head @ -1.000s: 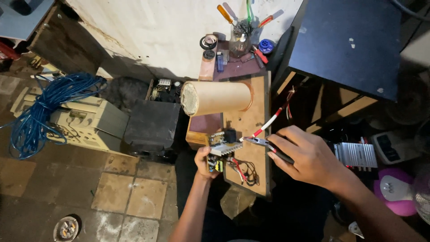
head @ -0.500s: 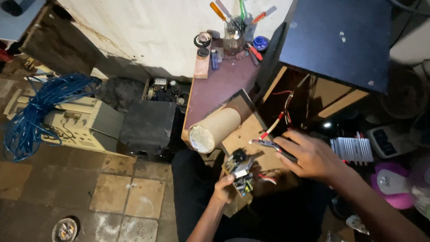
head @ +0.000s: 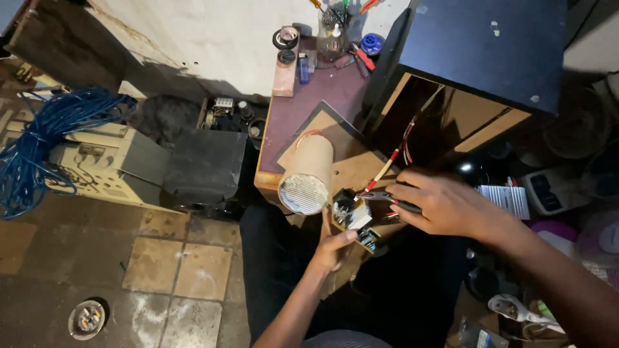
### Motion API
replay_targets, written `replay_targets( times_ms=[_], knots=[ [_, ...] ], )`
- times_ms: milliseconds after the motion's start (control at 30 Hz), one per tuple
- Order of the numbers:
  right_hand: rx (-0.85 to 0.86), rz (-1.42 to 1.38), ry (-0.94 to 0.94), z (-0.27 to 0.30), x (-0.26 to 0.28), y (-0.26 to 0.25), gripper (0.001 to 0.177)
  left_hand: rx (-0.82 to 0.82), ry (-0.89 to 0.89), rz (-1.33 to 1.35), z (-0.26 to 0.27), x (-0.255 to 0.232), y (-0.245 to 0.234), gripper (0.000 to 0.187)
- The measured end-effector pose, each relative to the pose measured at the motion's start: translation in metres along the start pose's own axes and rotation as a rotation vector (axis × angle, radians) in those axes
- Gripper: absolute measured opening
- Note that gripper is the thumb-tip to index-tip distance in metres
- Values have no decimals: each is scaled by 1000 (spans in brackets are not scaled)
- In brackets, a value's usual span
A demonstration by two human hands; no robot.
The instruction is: The person is working on an electronic device with a cylindrical component, likely a speaker, mounted on a wooden board. They use a screwdriver to adjust connections on a circuit board and later use pliers to strip the insulation from wires.
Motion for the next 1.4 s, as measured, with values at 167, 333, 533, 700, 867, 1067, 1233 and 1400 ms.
replay_targets(
  times_ms=[167,333,533,700,867,1067,1233,1400],
  knots=[
    [233,-199,198,-11,-12,-10,29,-41,36,-157,-5,0,-14,109],
    [361,-302,310,-28,-7,-17,23,-47,14,-75,10,-28,66,101],
    [463,-426,409,-38,-7,-23,31,-49,-10,-25,6,-15,61,94],
    [485,-541,478,-34,-11,-21,28,-74,-4,-6,13,-27,66,98],
    [434,-798,491,-29,-16,-18,29,-66,3,-12,15,-18,42,92],
    [331,-888,442,-25,-25,-24,26,-1,-91,-60,16,0,12,81],
    [283,-603,462,-9,-32,-23,40,10,-288,-131,23,2,-8,73],
    [-61,-447,202,2,-9,-43,42,29,-351,-328,18,23,-78,36]
  ],
)
Point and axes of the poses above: each hand's wrist, its own z-axis away from the middle knuckle, its own y-axis out of the palm, x = y × z, the point moved 9 cm from there along -z, towards the middle knuckle, and after that the axes turned 4 degrees about -z, right-handed, at the moved point
